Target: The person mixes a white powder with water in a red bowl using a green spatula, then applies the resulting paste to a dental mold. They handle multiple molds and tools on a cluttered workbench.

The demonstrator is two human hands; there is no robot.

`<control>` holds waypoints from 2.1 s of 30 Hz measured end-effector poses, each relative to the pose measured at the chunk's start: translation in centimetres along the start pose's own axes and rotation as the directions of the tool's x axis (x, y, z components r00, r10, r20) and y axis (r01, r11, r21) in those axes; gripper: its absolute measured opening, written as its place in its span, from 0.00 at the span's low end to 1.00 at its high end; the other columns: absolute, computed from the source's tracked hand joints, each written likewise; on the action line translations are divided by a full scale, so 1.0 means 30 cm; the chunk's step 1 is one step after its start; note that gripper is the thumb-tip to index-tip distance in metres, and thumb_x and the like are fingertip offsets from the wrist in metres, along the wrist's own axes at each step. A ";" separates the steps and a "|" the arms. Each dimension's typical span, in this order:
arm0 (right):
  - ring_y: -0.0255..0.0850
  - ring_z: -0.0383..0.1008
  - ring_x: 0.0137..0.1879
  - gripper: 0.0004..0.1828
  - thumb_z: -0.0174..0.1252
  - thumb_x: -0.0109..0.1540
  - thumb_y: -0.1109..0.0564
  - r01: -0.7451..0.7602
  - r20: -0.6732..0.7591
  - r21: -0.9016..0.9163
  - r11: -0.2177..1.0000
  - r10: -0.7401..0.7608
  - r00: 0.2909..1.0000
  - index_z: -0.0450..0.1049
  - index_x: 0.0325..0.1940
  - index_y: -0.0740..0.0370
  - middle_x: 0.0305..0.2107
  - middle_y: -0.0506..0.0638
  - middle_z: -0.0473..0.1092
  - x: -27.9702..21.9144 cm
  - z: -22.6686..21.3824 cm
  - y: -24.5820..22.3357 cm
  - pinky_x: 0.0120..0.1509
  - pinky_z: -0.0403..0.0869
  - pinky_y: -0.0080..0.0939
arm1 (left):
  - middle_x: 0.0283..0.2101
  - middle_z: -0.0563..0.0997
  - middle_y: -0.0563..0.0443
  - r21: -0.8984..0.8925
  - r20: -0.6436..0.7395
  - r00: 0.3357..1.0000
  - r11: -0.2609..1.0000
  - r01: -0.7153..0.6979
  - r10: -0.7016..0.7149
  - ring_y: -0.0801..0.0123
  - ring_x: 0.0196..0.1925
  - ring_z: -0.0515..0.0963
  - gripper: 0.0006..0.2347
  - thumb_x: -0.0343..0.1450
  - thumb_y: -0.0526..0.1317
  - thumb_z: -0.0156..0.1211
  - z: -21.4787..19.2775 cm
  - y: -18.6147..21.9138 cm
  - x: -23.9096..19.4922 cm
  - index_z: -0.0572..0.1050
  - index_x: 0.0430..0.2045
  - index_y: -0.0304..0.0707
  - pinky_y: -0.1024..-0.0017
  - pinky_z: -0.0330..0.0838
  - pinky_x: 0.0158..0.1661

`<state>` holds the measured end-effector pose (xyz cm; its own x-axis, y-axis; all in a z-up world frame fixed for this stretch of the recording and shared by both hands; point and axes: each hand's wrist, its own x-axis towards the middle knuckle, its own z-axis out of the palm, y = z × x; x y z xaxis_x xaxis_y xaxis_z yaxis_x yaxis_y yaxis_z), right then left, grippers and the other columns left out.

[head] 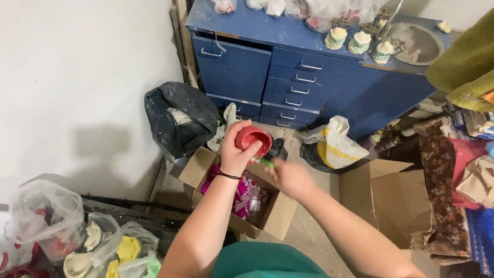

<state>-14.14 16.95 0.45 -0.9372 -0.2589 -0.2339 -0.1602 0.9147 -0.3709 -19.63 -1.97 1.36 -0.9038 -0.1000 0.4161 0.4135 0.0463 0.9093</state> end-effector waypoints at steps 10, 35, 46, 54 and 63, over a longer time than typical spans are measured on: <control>0.60 0.82 0.37 0.16 0.46 0.69 0.41 -0.098 -0.197 -0.042 0.994 0.088 0.976 0.71 0.46 0.53 0.25 0.60 0.76 0.047 0.015 0.108 0.43 0.78 0.60 | 0.53 0.75 0.50 0.069 0.070 0.967 0.966 -0.250 0.246 0.59 0.62 0.74 0.31 0.60 0.52 0.82 0.053 -0.025 0.073 0.77 0.56 0.46 0.54 0.62 0.65; 0.51 0.82 0.33 0.12 0.57 0.62 0.41 0.006 -0.238 -0.329 0.944 -0.089 0.967 0.72 0.38 0.49 0.22 0.50 0.75 0.008 -0.101 0.090 0.37 0.78 0.51 | 0.56 0.70 0.47 0.082 0.144 0.968 0.972 -0.220 0.207 0.53 0.58 0.77 0.32 0.58 0.55 0.82 0.049 -0.036 0.120 0.78 0.56 0.50 0.51 0.64 0.63; 0.55 0.80 0.48 0.15 0.58 0.68 0.45 -0.059 -0.262 0.646 0.761 0.293 0.919 0.81 0.50 0.56 0.34 0.59 0.78 -0.031 -0.125 0.016 0.54 0.76 0.53 | 0.65 0.71 0.39 -0.565 -0.082 0.971 0.813 0.140 -0.224 0.62 0.68 0.68 0.23 0.76 0.47 0.60 0.041 0.041 -0.075 0.66 0.65 0.37 0.56 0.56 0.71; 0.59 0.56 0.77 0.26 0.45 0.74 0.58 0.090 -0.131 0.980 0.176 0.237 0.962 0.59 0.76 0.68 0.68 0.67 0.62 -0.090 -0.152 -0.005 0.78 0.55 0.66 | 0.55 0.77 0.44 0.506 0.057 0.969 0.829 -0.236 0.241 0.49 0.57 0.79 0.30 0.58 0.33 0.71 -0.001 0.035 -0.189 0.74 0.58 0.44 0.52 0.71 0.61; 0.65 0.55 0.77 0.32 0.44 0.72 0.56 -0.193 0.243 0.904 0.381 -0.088 0.966 0.51 0.82 0.59 0.72 0.66 0.58 -0.281 -0.021 -0.217 0.73 0.60 0.72 | 0.60 0.75 0.39 -0.411 -0.455 0.660 0.798 0.440 -0.598 0.55 0.64 0.73 0.20 0.72 0.42 0.55 -0.119 0.274 -0.580 0.71 0.61 0.44 0.56 0.63 0.68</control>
<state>-5.39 13.38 5.39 -0.8156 -0.4063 -0.4119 0.4000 0.1184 -0.9088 -0.12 -3.40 1.61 -0.7935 -0.5458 -0.2693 -0.0227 -0.4156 0.9093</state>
